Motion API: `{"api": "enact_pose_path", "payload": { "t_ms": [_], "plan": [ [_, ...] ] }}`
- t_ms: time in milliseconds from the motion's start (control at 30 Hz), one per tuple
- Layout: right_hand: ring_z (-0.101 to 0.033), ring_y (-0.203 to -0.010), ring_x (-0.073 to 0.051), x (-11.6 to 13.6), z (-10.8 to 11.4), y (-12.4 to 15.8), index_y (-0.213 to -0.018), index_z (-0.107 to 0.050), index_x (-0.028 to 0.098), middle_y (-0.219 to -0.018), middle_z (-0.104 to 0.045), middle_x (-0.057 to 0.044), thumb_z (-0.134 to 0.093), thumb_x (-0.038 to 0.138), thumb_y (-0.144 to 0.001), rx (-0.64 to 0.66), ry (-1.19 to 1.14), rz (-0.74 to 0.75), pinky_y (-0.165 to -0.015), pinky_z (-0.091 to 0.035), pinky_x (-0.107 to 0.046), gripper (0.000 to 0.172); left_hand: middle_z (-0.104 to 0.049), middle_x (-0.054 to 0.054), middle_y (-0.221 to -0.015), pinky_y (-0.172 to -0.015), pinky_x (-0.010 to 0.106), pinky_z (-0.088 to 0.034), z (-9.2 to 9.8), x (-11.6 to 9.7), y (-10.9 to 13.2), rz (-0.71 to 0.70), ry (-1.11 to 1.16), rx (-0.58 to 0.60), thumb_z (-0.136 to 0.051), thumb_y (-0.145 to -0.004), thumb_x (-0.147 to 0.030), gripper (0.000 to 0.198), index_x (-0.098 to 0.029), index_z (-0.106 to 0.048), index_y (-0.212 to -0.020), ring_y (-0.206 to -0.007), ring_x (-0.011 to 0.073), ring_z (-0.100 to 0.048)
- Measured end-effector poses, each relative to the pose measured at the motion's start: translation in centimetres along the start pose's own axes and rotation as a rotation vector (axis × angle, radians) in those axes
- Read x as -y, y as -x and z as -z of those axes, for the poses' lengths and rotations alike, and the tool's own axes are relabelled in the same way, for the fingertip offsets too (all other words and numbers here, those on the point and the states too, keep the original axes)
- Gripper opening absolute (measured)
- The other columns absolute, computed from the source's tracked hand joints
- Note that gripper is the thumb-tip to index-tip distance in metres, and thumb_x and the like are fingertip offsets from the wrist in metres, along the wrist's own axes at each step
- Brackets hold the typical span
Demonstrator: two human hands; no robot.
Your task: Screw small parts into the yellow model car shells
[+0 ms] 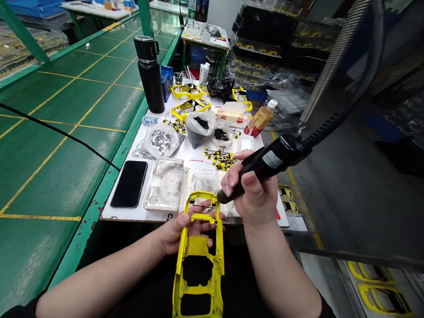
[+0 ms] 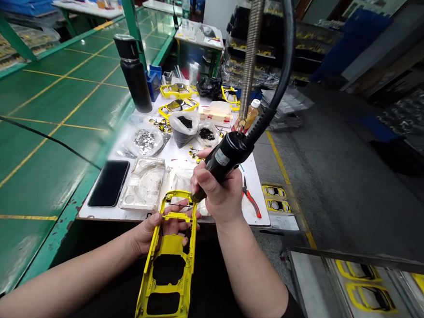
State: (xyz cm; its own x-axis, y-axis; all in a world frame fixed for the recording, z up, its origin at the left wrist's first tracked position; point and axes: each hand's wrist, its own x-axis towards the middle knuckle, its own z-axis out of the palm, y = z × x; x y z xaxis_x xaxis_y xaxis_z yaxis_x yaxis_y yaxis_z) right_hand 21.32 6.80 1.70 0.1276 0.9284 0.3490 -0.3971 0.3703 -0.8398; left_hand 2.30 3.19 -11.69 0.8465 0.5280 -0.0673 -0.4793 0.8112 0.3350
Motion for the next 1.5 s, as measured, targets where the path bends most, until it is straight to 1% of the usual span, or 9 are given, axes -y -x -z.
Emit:
{"api": "enact_pose_path", "payload": {
  "t_ms": [100,233,333,433,633,867,1100,1333,1500],
  "plan": [
    [-0.056,-0.050,-0.013,-0.1,0.3,-0.2,-0.111,-0.072,0.026,-0.067,-0.063,0.007,-0.097,0.054,-0.089,0.027,-0.002,-0.031,-0.052,-0.047,-0.028,0.044,-0.071,0.019,-0.152,-0.097,0.044,-0.064,0.1,0.0,0.1,0.003,0.006,0.001,-0.102,-0.080,-0.052,0.080,-0.027,-0.068,-0.147,-0.137,0.0384,-0.070],
    [-0.054,-0.047,-0.012,-0.4,1.0,-0.5,-0.109,-0.069,0.027,-0.066,-0.064,0.007,-0.098,0.049,-0.088,0.180,-0.059,-0.088,-0.049,-0.045,-0.026,0.042,-0.069,0.018,-0.154,-0.096,0.044,-0.064,0.2,0.1,0.2,-0.003,0.009,0.004,-0.103,-0.079,-0.051,0.082,-0.028,-0.068,-0.149,-0.134,0.0371,-0.071],
    [-0.053,-0.045,-0.012,-0.5,1.3,-0.4,-0.103,-0.066,0.026,-0.064,-0.061,0.008,-0.101,0.050,-0.083,0.218,-0.061,-0.151,-0.046,-0.042,-0.025,0.047,-0.069,0.018,-0.154,-0.096,0.045,-0.063,0.4,0.1,0.3,0.003,0.006,0.000,-0.102,-0.079,-0.052,0.083,-0.028,-0.067,-0.151,-0.134,0.0372,-0.070],
    [-0.053,-0.045,-0.012,-0.6,1.3,-0.1,-0.100,-0.066,0.026,-0.062,-0.059,0.008,-0.102,0.051,-0.080,0.173,-0.042,-0.170,-0.044,-0.042,-0.025,0.048,-0.069,0.018,-0.154,-0.098,0.046,-0.063,0.5,0.1,0.3,0.012,0.010,-0.005,-0.102,-0.079,-0.052,0.084,-0.028,-0.067,-0.152,-0.133,0.0370,-0.071],
    [-0.055,-0.048,-0.011,-0.7,0.8,0.4,-0.103,-0.071,0.026,-0.067,-0.063,0.007,-0.097,0.039,-0.088,0.083,-0.048,-0.095,-0.047,-0.044,-0.025,0.032,-0.071,0.018,-0.152,-0.095,0.044,-0.064,0.4,0.1,0.3,0.003,0.018,-0.009,-0.103,-0.079,-0.052,0.085,-0.029,-0.068,-0.152,-0.131,0.0365,-0.072],
    [-0.057,-0.049,-0.014,-0.4,0.1,0.6,-0.101,-0.071,0.026,-0.065,-0.063,0.006,-0.100,0.045,-0.084,-0.064,0.022,-0.116,-0.048,-0.048,-0.028,0.038,-0.071,0.019,-0.151,-0.095,0.043,-0.064,0.1,0.1,0.3,-0.005,-0.001,-0.004,-0.102,-0.080,-0.054,0.094,-0.028,-0.061,-0.160,-0.134,0.0373,-0.071],
    [-0.056,-0.050,-0.014,-0.3,-0.3,0.8,-0.102,-0.072,0.027,-0.065,-0.063,0.006,-0.100,0.047,-0.084,-0.126,0.085,-0.140,-0.048,-0.048,-0.028,0.039,-0.072,0.018,-0.152,-0.094,0.043,-0.064,-0.1,-0.1,0.2,-0.001,-0.003,0.000,-0.102,-0.080,-0.053,0.105,-0.032,-0.051,-0.169,-0.133,0.0374,-0.072],
    [-0.056,-0.048,-0.014,-0.6,-0.9,0.7,-0.097,-0.073,0.026,-0.062,-0.063,0.006,-0.100,0.050,-0.081,-0.188,0.114,-0.090,-0.046,-0.046,-0.028,0.040,-0.074,0.017,-0.148,-0.094,0.043,-0.066,-0.2,-0.1,0.2,0.000,0.013,-0.005,-0.103,-0.079,-0.052,0.098,-0.032,-0.057,-0.164,-0.129,0.0337,-0.074],
    [-0.056,-0.049,-0.014,-0.5,-1.1,0.9,-0.098,-0.073,0.026,-0.064,-0.063,0.006,-0.100,0.052,-0.082,-0.203,0.142,-0.088,-0.048,-0.046,-0.029,0.041,-0.073,0.018,-0.149,-0.094,0.043,-0.065,-0.2,-0.1,0.2,-0.006,-0.004,-0.002,-0.102,-0.080,-0.053,0.089,-0.030,-0.064,-0.157,-0.132,0.0364,-0.073]
  ]
}}
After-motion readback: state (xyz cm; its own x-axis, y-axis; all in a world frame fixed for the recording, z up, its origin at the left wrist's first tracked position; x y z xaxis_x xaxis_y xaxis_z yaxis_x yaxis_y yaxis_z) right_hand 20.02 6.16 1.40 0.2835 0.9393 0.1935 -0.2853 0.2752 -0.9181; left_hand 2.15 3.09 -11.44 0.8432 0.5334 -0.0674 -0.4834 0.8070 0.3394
